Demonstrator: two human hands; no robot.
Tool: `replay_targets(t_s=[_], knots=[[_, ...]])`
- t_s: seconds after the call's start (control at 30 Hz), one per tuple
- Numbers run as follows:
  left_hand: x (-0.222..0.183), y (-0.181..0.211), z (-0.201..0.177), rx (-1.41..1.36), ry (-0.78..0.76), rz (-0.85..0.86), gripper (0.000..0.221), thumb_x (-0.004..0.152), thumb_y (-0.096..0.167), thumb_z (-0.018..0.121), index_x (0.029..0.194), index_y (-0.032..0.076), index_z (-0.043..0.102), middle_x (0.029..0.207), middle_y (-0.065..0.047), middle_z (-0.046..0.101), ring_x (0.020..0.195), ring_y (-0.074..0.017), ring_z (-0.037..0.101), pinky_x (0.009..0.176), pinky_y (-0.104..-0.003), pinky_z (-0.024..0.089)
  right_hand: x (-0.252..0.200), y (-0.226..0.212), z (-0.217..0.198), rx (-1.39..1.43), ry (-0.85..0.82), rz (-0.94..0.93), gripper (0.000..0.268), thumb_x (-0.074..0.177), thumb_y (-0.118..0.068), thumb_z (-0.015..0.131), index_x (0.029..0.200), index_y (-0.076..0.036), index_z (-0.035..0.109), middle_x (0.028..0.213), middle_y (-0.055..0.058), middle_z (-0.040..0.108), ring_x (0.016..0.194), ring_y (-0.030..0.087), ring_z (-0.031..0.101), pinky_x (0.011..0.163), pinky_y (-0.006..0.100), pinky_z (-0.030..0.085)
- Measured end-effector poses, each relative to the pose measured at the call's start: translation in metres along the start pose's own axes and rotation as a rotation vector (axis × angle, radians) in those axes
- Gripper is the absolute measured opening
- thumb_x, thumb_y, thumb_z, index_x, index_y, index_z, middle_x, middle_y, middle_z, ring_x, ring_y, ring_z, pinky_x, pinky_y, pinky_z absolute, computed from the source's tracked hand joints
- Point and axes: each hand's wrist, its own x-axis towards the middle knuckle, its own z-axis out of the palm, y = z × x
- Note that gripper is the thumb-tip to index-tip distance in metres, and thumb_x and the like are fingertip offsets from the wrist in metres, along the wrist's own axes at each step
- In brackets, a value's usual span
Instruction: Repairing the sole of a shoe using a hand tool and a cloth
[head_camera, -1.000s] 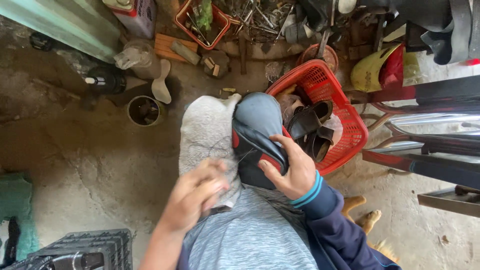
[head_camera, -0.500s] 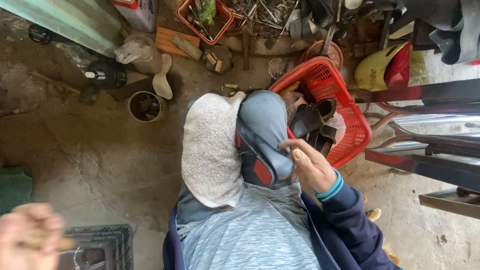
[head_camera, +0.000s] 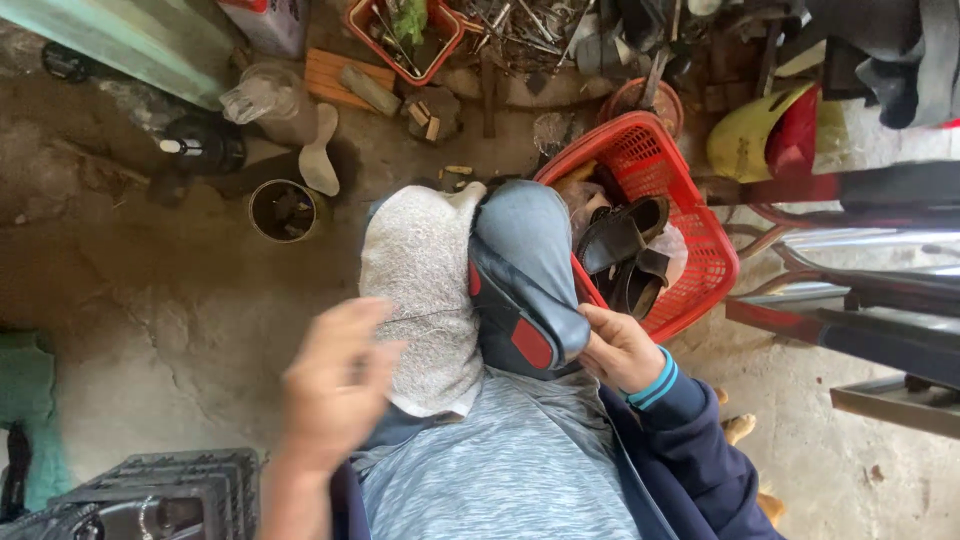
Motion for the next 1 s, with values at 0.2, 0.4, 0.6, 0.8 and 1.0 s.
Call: replay_targets(t_s=[0.2, 0.4, 0.6, 0.8, 1.0], knots=[[0.017, 0.013, 0.066, 0.195, -0.406, -0.023, 0.050, 0.098, 0.033, 0.061, 0.143, 0.012, 0.054, 0.119, -0.006, 0.070, 0.074, -0.0431, 0.070, 0.057, -0.056, 0.051, 0.000, -0.006, 0.003, -0.089, 0.167, -0.220, 0.022, 0.102, -0.019, 0.063, 0.105, 0.003, 0.064, 0.089, 0.006, 0.067, 0.076, 0.010, 0.059, 0.070, 0.024, 0.047], [0.020, 0.029, 0.056, -0.185, -0.425, -0.161, 0.020, 0.099, 0.019, 0.059, 0.113, 0.012, 0.072, 0.102, -0.003, 0.082, 0.084, -0.0192, 0.079, 0.071, -0.032, 0.055, 0.010, -0.043, 0.030, -0.219, -0.016, -0.137, 0.041, 0.105, -0.023, 0.055, 0.141, -0.003, 0.056, 0.070, -0.001, 0.058, 0.055, 0.004, 0.046, 0.051, 0.019, 0.035], [0.017, 0.028, 0.057, -0.180, -0.432, -0.115, 0.024, 0.101, 0.018, 0.055, 0.117, 0.010, 0.070, 0.107, -0.003, 0.082, 0.084, -0.0204, 0.079, 0.073, -0.032, 0.055, 0.025, -0.037, 0.009, -0.502, -0.240, 0.023, 0.035, 0.109, -0.033, 0.043, 0.090, -0.008, 0.059, 0.061, -0.003, 0.044, 0.047, 0.005, 0.038, 0.040, 0.023, 0.032], [0.016, 0.023, 0.061, -0.179, -0.389, -0.172, 0.023, 0.100, 0.018, 0.058, 0.117, 0.011, 0.072, 0.104, -0.004, 0.083, 0.087, -0.0170, 0.081, 0.074, -0.030, 0.058, 0.021, -0.032, 0.007, -0.707, -0.035, -0.172, 0.041, 0.106, -0.030, 0.055, 0.069, -0.014, 0.046, 0.067, -0.007, 0.034, 0.062, 0.007, 0.031, 0.054, 0.028, 0.030], [0.014, 0.028, 0.079, -0.203, -0.404, -0.074, 0.027, 0.100, 0.015, 0.056, 0.121, 0.005, 0.071, 0.112, -0.008, 0.080, 0.089, -0.0216, 0.081, 0.076, -0.033, 0.061, 0.002, -0.007, -0.042, -0.825, 0.221, -0.175, 0.021, 0.098, -0.022, 0.066, 0.083, -0.009, 0.070, 0.065, -0.006, 0.050, 0.062, 0.007, 0.045, 0.057, 0.027, 0.044]])
